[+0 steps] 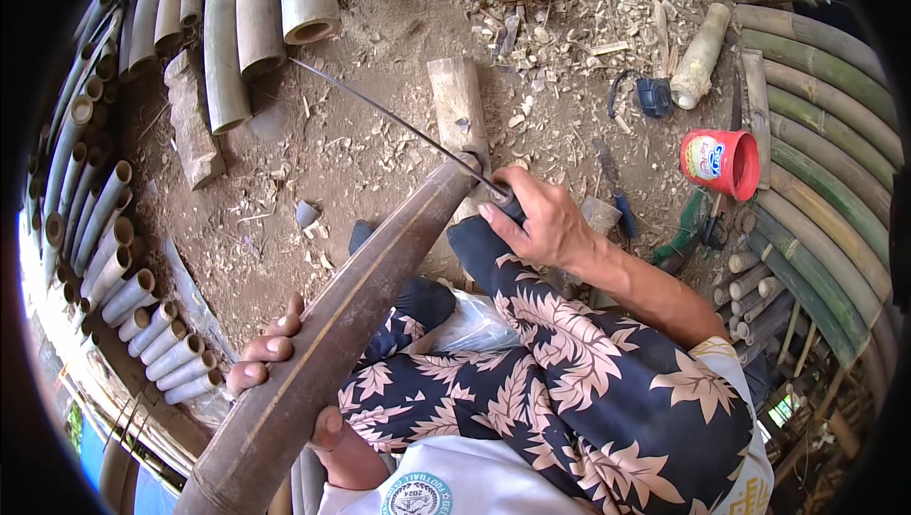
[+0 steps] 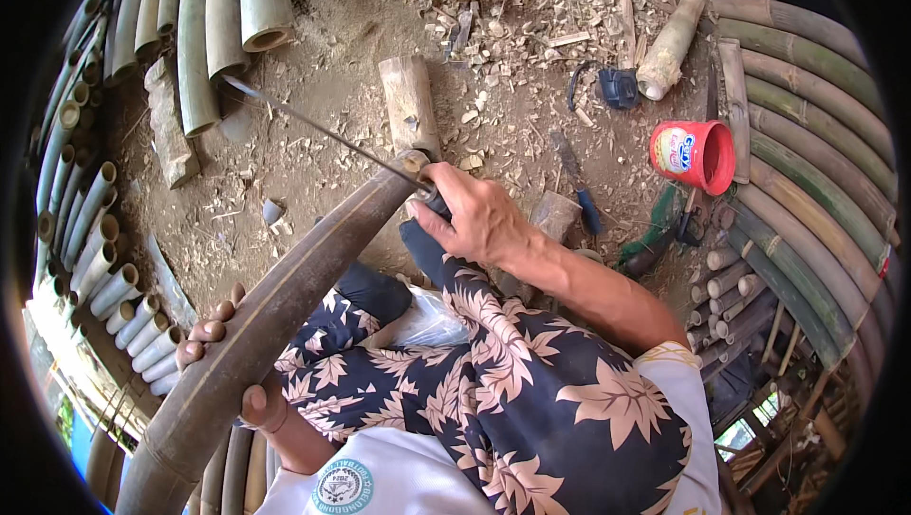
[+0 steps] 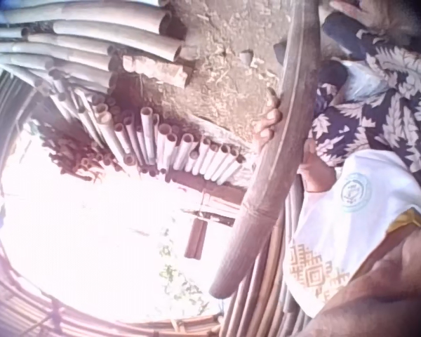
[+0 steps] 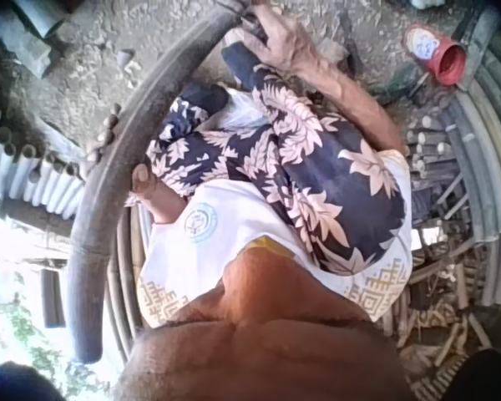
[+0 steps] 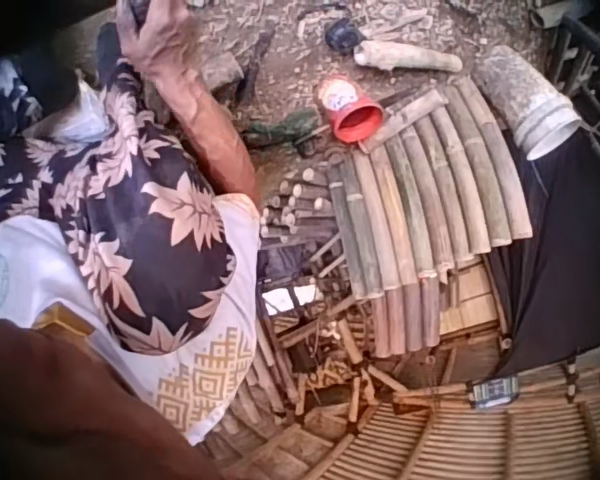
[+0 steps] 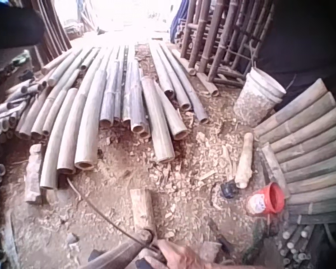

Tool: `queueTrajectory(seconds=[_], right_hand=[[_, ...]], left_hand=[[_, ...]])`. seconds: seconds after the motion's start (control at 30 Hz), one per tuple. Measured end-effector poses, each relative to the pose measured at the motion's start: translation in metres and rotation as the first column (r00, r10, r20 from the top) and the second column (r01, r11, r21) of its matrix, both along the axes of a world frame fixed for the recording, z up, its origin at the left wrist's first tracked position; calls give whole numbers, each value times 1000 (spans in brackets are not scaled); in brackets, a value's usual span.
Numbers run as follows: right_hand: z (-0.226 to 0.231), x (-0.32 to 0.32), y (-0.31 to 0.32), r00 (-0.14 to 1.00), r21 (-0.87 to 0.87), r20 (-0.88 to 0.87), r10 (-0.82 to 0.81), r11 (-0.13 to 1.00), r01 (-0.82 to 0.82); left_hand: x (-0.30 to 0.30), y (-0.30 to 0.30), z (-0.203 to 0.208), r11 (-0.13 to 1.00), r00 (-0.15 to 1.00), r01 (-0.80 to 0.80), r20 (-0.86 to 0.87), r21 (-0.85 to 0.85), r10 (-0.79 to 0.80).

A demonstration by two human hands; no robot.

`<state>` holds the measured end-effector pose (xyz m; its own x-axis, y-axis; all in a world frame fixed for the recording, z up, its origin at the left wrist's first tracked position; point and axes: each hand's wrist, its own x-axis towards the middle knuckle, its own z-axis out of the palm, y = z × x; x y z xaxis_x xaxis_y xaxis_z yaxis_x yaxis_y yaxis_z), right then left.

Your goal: The person holds a bamboo stalk by hand and uses a knife to shave its surface and cut into its ends, rotating the stalk several times to work on different sides.

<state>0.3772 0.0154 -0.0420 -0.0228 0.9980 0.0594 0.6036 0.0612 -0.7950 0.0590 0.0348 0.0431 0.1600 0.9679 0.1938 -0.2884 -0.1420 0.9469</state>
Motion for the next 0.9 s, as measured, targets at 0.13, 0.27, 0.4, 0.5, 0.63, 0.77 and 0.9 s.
queueTrajectory(seconds=[0.13, 0.27, 0.4, 0.5, 0.63, 0.77, 0.9], right_hand=[[-10, -1, -9, 1000, 106, -9, 24, 994, -23], [-48, 23, -10, 973, -544, 182, 141, 839, -19], [-2, -7, -3, 998, -96, -55, 23, 995, -28], [-32, -2, -14, 991, -49, 129, 40, 998, -34], [-74, 26, -17, 962, -519, 266, 71, 851, 81], [-66, 18, -13, 988, -664, 154, 13, 742, 94], [-89, 6, -33, 967, -560, 251, 55, 823, 99]], left_hand=[[-10, -5, 6, 997, 992, 75, -106, 0, -75], [-7, -1, 5, 992, 987, 126, -108, 30, -122], [-15, -5, 3, 991, 985, 120, -128, 58, -111], [-13, -2, 2, 992, 987, 122, -113, 32, -117], [-10, 5, 1, 994, 988, 105, -121, 31, -101], [-34, 62, 23, 980, 956, -65, -270, 190, 116], [-47, 143, 107, 977, 977, -213, 26, -22, 213]])
